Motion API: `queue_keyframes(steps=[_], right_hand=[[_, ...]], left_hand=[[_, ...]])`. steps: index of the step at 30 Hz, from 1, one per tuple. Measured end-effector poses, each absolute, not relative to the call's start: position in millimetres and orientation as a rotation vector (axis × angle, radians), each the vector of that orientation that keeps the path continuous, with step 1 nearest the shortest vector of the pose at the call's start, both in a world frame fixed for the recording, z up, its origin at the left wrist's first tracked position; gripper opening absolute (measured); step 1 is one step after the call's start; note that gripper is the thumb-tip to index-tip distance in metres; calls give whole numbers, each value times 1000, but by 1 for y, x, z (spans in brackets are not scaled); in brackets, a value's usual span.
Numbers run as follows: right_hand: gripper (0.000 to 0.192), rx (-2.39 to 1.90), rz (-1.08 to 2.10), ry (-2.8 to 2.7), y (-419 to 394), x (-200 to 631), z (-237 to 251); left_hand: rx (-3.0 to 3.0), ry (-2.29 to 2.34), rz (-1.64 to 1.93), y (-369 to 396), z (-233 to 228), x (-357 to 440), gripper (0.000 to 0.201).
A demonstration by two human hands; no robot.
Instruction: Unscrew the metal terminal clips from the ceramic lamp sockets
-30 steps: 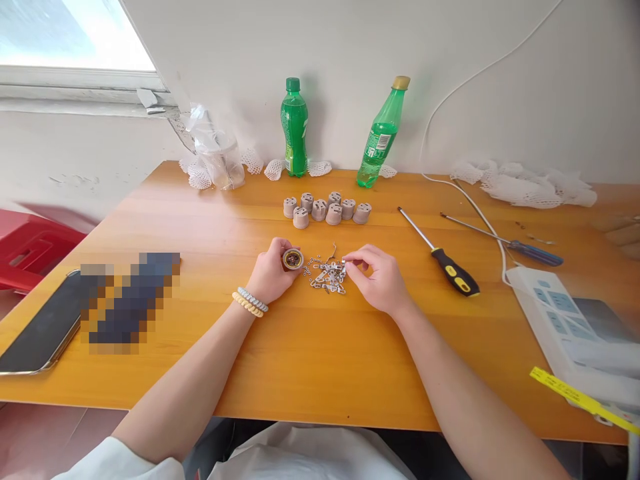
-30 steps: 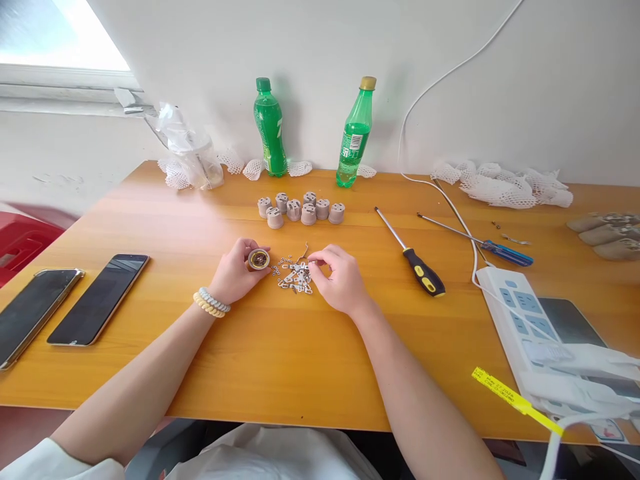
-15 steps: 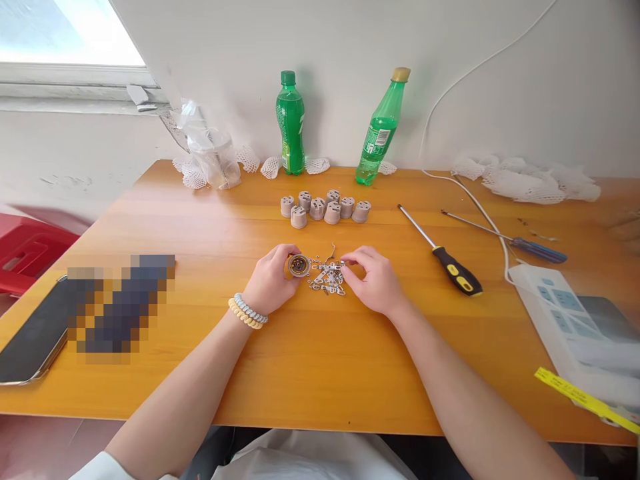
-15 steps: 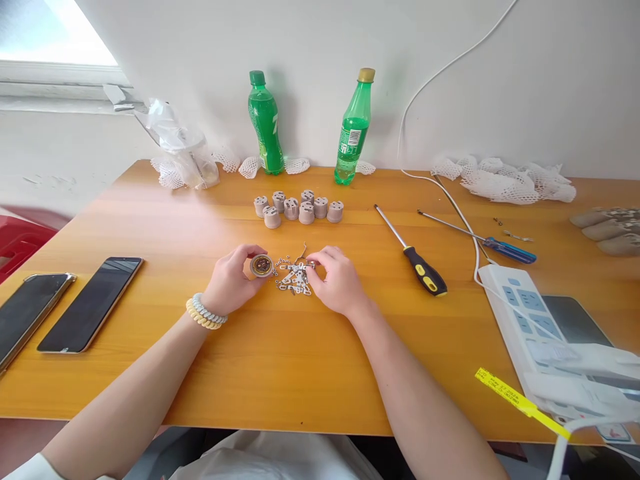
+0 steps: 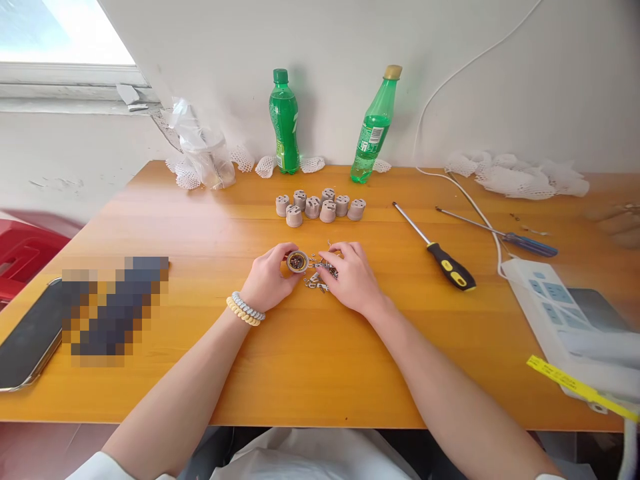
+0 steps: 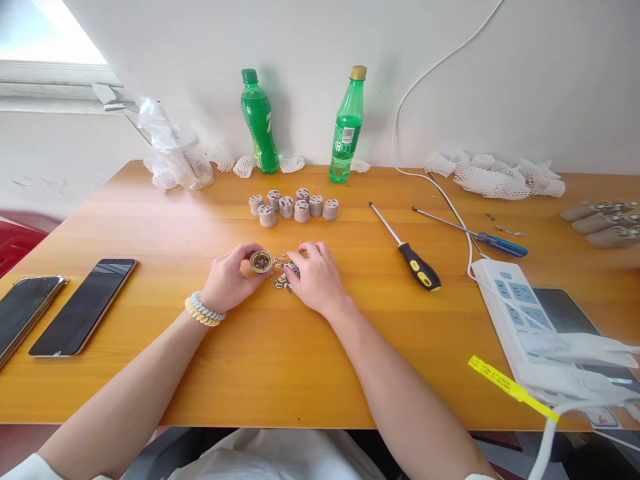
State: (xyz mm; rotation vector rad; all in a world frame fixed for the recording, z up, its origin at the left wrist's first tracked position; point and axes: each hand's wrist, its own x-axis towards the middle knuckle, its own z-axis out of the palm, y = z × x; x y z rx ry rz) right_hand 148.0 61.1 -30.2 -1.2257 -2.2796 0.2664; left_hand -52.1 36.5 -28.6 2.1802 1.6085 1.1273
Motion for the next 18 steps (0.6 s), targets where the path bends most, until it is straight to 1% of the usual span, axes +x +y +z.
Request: queue_keyframes(steps=[4,7,10,13,16,18], right_hand=[[30,-1247,235,-2345,60,143,-31],[30,-1251,231,-2349,61,140,-33],[27,-1237,267,-2326,61,139,-37],[23,-1218,317,-2283,63,141,-39],[27,-1262,344,-2259,64,147,-40],[25,-1283,365,-2245,64,151,-39]], left_hand=[[2162,1646,1123,37,-29,-50,31],[2088,1746,1183,39,-29,-49,32],[1997,1836,1228,40,-28,-50,33],[1988,1834,1199,40,-28,-51,34],[2016,1796,1169,39,-28,-51,35],[2028,1781,1165,39,-28,-51,36]])
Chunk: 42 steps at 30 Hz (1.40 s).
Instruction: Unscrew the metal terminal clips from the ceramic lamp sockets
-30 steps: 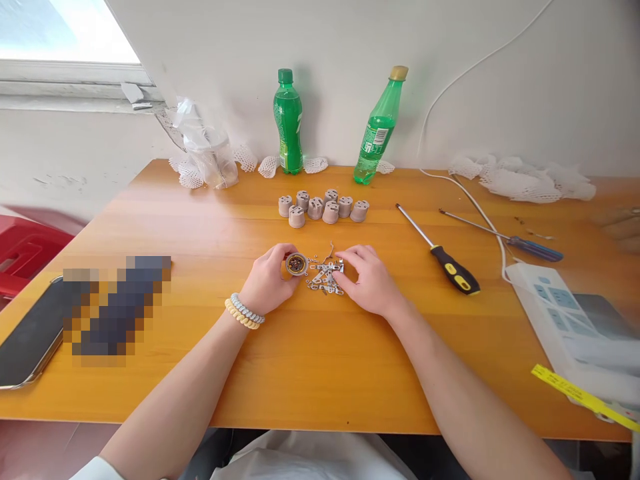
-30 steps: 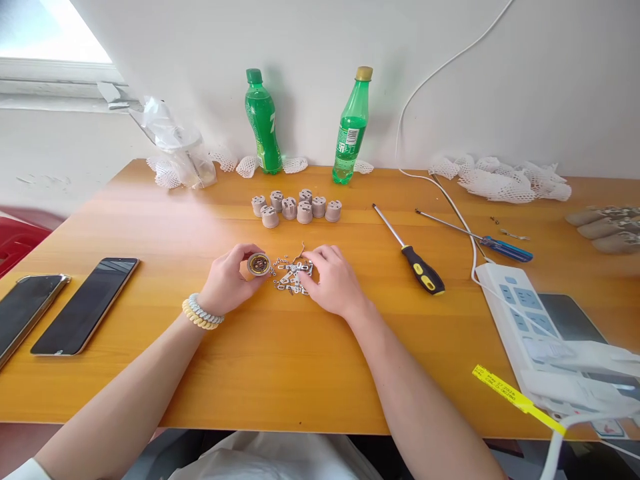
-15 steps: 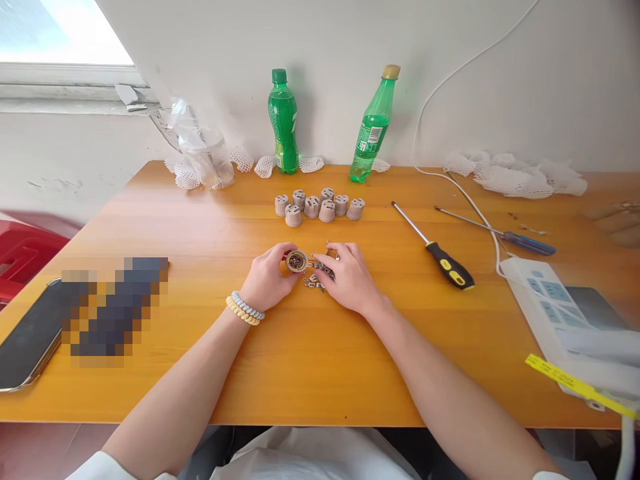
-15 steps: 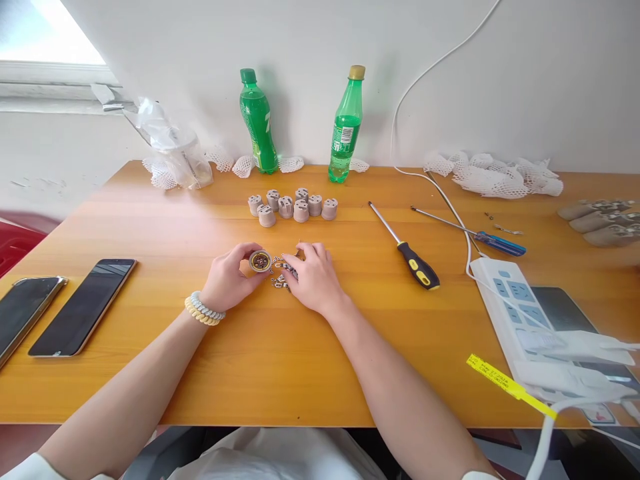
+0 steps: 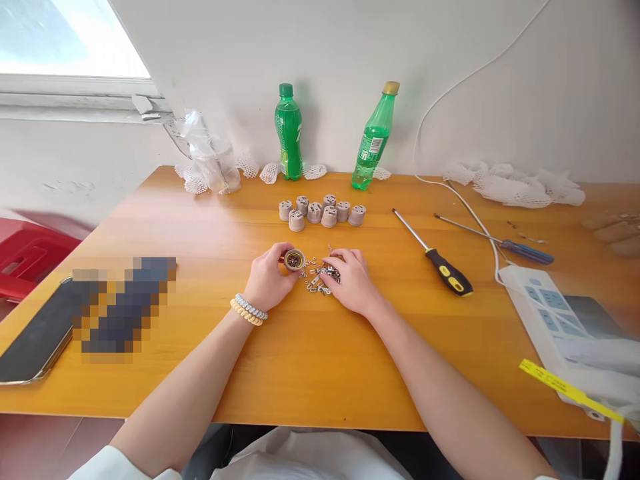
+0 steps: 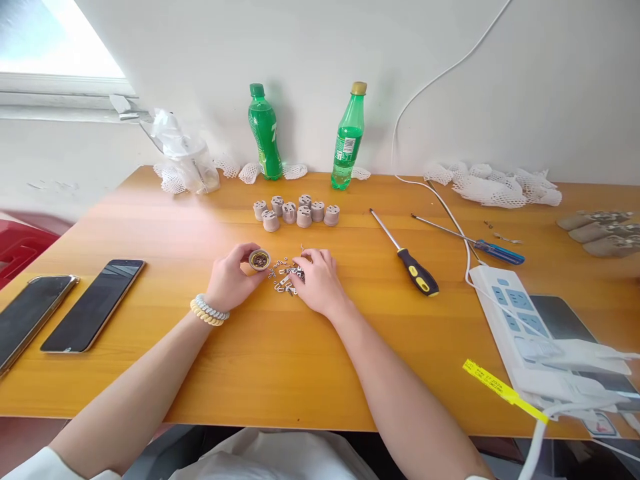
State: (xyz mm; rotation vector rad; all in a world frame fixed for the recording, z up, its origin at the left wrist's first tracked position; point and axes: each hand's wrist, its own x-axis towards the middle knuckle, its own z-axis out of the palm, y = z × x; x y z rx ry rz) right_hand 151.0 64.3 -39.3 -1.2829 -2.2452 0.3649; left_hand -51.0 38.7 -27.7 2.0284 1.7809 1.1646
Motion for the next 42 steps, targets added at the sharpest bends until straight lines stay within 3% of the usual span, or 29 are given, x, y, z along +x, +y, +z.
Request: queue_keyframes(steps=[8,16,38,42], right_hand=[[18,-1172,515,-2207,66,165,-32],[46,-1302,284,-2325,92,166,-39],[18,-1384,572,-2363,77,178,-21],[17,-1387,580,-2286,76,179,-23]], left_hand=[[2076,1720,1185,39,-28,-56,34],[2107,1703,1160,40,-29,-54,34],[2240,1494,1185,34,-26,-50,28],[2246,1469,1189,33,-27,-49,34]])
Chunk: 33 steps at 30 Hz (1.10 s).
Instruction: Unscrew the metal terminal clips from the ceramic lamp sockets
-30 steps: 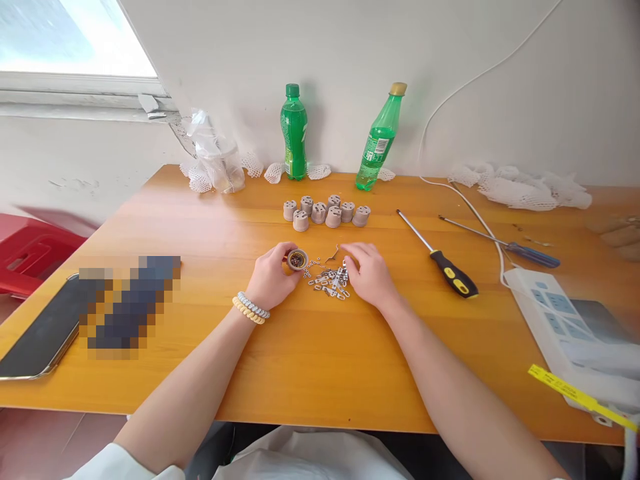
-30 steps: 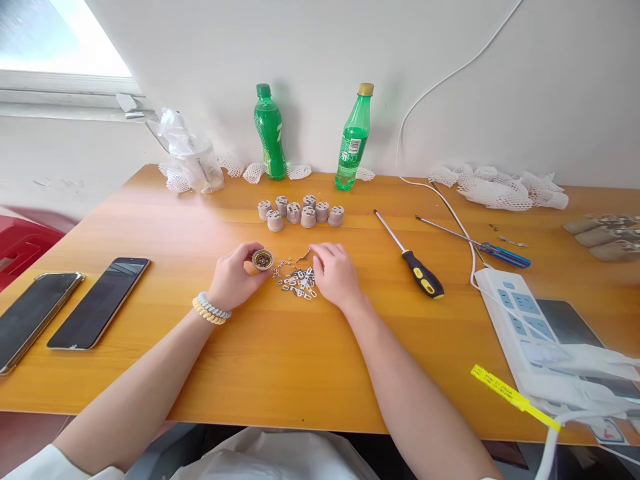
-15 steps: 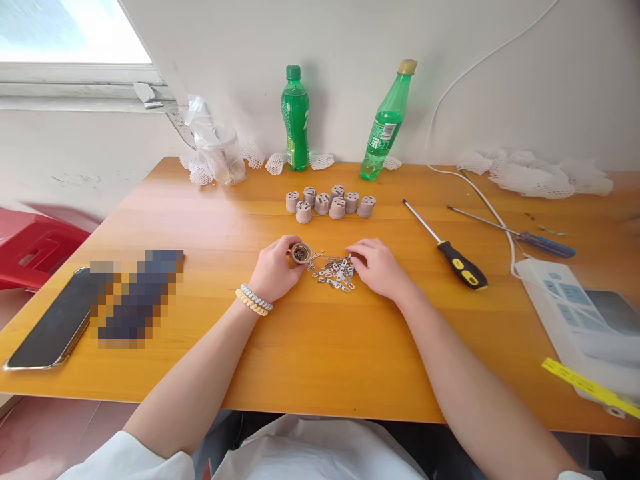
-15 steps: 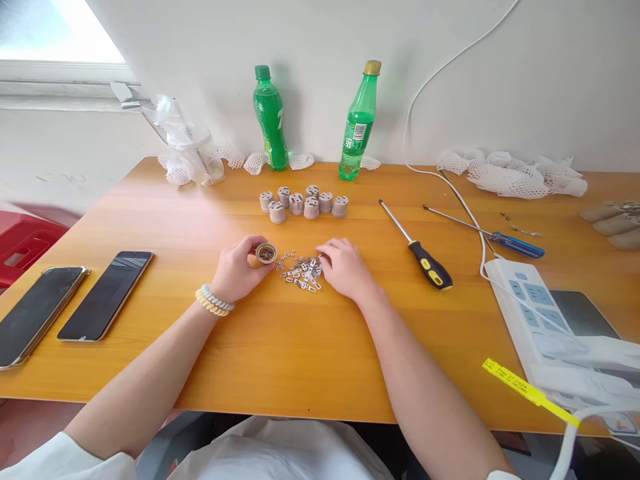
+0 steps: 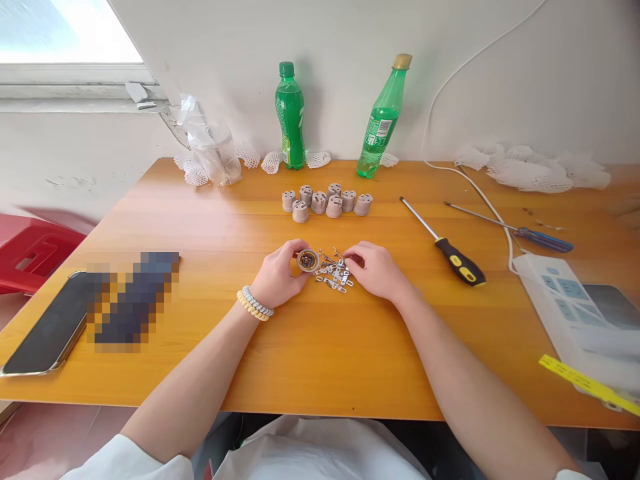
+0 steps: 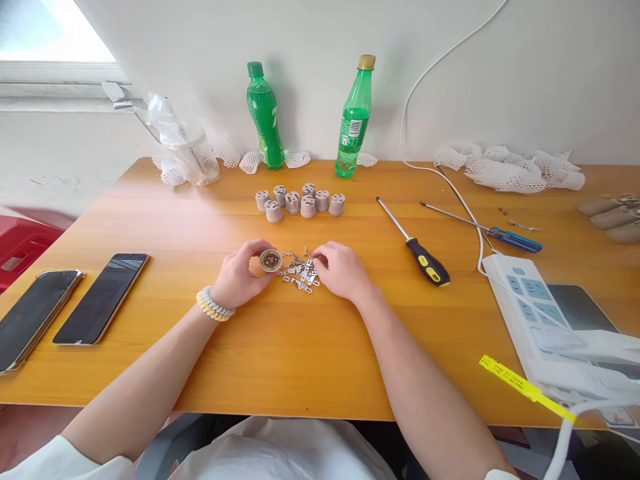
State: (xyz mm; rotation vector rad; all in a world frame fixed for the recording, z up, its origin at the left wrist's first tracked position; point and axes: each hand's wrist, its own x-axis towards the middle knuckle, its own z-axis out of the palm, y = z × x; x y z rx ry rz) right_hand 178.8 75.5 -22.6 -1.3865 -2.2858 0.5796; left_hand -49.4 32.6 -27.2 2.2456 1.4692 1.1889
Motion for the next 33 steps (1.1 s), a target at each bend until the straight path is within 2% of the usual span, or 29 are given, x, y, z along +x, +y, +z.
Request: queue_keyframes(steps=[2,7,12,16,20,27,33], right_hand=[[16,-1389,592,-2261,76,179,-24],[14,-1355,564,-2225,76,179,-26],[15,-1171,468,-2144,68,173,-15],[32,-951,680,-2294,52,159,-6],[32,-845,817,-2288,42,148,-3],[24,-884,912,-2134,39,147,0],[34,-963,1109,-1979,36,148,5]], left_hand=[[2274,1436,1221,32,-27,-50,32],[2402,1336,1224,33,-25,-52,10],[2515,1364,1234,33,-25,-53,12],[2567,1319,1253,31,-24,-49,10],[2582,1325,1190,28,-19,-44,7],[2609,1312,1061,30,-17,-40,9],[2456,1317,1144,31,-13,-39,14]])
